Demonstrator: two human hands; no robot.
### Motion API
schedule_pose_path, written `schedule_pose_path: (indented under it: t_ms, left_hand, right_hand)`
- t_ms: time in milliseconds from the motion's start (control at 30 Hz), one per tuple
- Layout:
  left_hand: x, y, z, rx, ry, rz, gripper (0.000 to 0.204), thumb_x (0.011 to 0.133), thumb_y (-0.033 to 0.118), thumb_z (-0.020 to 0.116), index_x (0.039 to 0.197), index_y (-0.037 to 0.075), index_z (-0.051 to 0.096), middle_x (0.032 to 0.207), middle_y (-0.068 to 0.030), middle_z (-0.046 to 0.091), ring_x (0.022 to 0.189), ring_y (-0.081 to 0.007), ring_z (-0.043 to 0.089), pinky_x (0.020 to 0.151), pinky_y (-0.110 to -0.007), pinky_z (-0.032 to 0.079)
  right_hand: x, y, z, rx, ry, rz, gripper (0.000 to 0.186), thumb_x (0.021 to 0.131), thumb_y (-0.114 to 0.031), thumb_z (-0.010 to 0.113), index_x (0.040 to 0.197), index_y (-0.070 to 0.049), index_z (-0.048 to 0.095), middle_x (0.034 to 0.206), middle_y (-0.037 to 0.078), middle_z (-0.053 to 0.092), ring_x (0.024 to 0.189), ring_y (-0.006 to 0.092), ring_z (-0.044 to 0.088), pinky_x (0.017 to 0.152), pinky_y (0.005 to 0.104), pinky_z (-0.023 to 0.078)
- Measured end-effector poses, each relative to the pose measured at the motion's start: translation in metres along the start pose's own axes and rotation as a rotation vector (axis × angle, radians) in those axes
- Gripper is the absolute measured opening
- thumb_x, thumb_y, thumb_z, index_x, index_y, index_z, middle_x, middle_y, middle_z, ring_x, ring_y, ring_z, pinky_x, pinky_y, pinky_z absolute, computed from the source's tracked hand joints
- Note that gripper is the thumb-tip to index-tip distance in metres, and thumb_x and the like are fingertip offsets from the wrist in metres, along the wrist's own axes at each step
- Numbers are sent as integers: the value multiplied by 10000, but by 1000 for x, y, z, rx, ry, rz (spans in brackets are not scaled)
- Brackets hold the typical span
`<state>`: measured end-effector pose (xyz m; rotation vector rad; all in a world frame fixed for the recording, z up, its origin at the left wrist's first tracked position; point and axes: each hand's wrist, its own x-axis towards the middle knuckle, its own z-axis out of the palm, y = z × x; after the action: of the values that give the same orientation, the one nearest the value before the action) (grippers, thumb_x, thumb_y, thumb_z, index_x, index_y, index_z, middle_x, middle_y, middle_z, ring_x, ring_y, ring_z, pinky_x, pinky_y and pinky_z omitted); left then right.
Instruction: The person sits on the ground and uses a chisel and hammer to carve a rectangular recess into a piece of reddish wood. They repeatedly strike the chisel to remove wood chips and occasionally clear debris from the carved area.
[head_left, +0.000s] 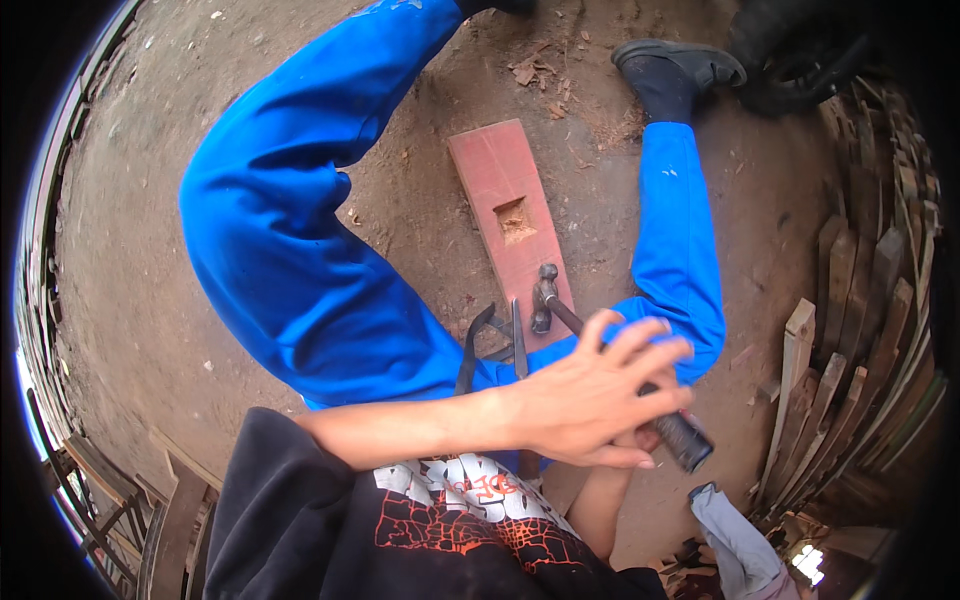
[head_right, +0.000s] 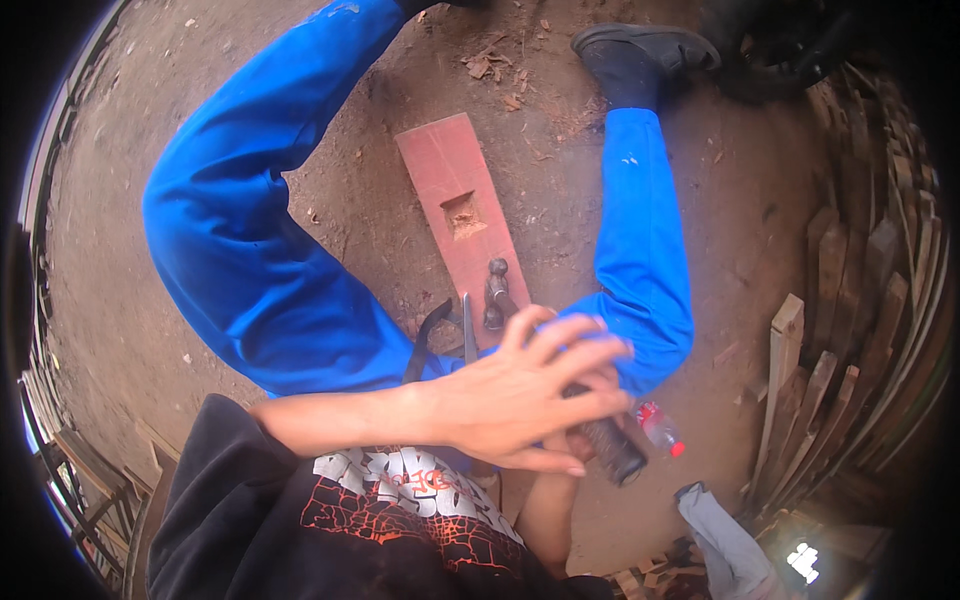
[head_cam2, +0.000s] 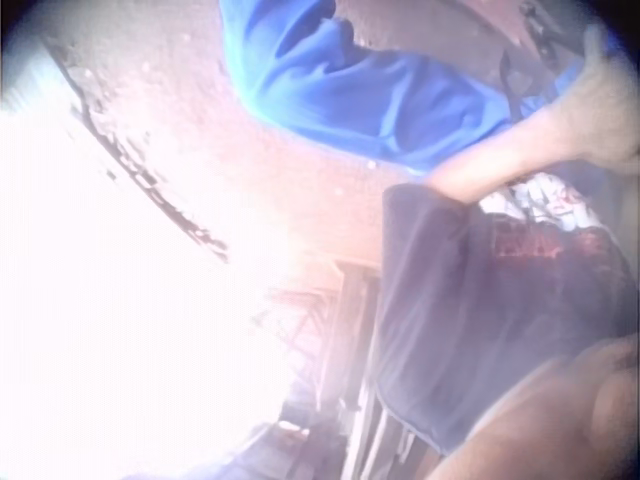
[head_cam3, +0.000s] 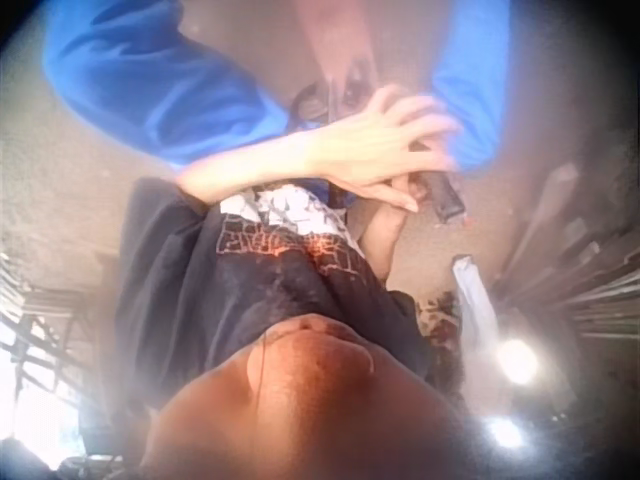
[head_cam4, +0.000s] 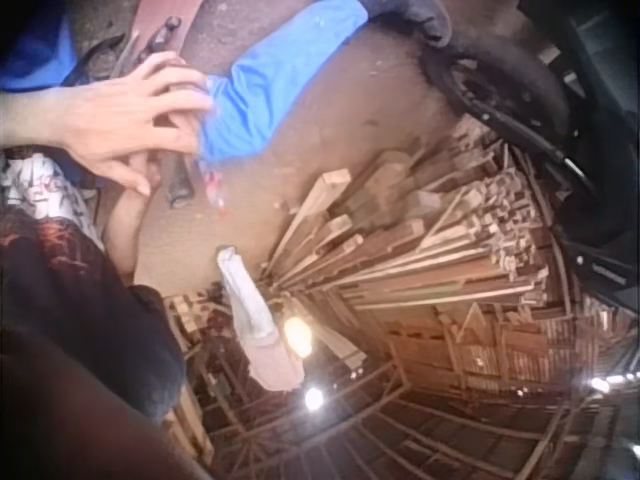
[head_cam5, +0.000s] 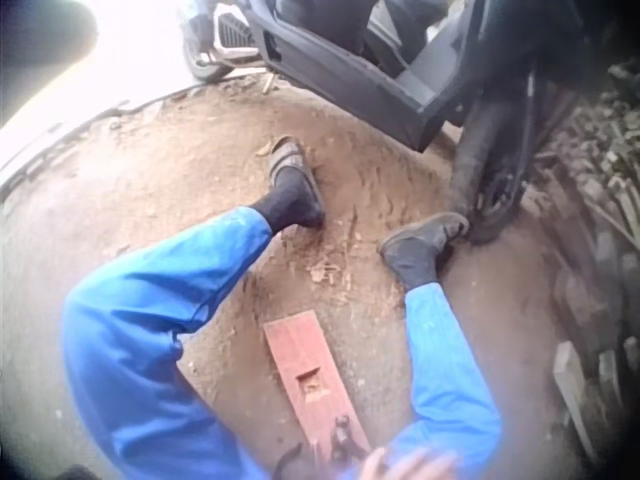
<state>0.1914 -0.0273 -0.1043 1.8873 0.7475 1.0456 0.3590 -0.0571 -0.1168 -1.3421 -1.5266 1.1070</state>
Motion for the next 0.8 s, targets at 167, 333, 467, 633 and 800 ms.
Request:
schedule_pose_path:
  t_ms: [167,333,467,633,800]
  left_hand:
    - [-70,-22,-11,-44,-71,-356,787,766,438,704,1414,89,424,1424,-172,411,1367,-348,357,1068,-598,281]
    - [-119,-49,43,455,-293,-170,414,837,203,577,1223,56,555,1247,-142,553,1299,-293,470,1100,-598,310]
    - [-97,-55,42,336,-548,-115,175,835,164,535,966,51,564,915,-73,585,1096,-245,618,1124,-481,370]
    - [-113,-62,36,173,-312,-12,228,853,154,567,1034,16,563,956,-115,570,932,-273,633,915,-436,497]
    - [-103,-41,-16,-134,41,-222,344,853,6,578,1184,-29,489,1049,-194,557,955,-390,593,850,-449,505]
  right_hand:
    - [43,-11,-19,94,-132,-133,272,901,-232,548,927,38,563,951,221,628,911,344,629,860,477,505]
    - [48,-12,-24,171,-14,-190,461,945,-422,462,903,29,549,897,217,620,899,356,624,869,502,487]
    - [43,-28,-38,366,27,-221,540,956,-562,382,898,-39,504,822,125,521,850,293,533,864,462,411]
    - [53,-26,-43,441,51,-247,461,988,-508,398,830,-77,447,657,51,448,619,181,445,695,390,397]
    - [59,-18,-44,592,88,-203,381,1002,-439,419,808,-111,420,613,9,394,569,138,385,661,355,369]
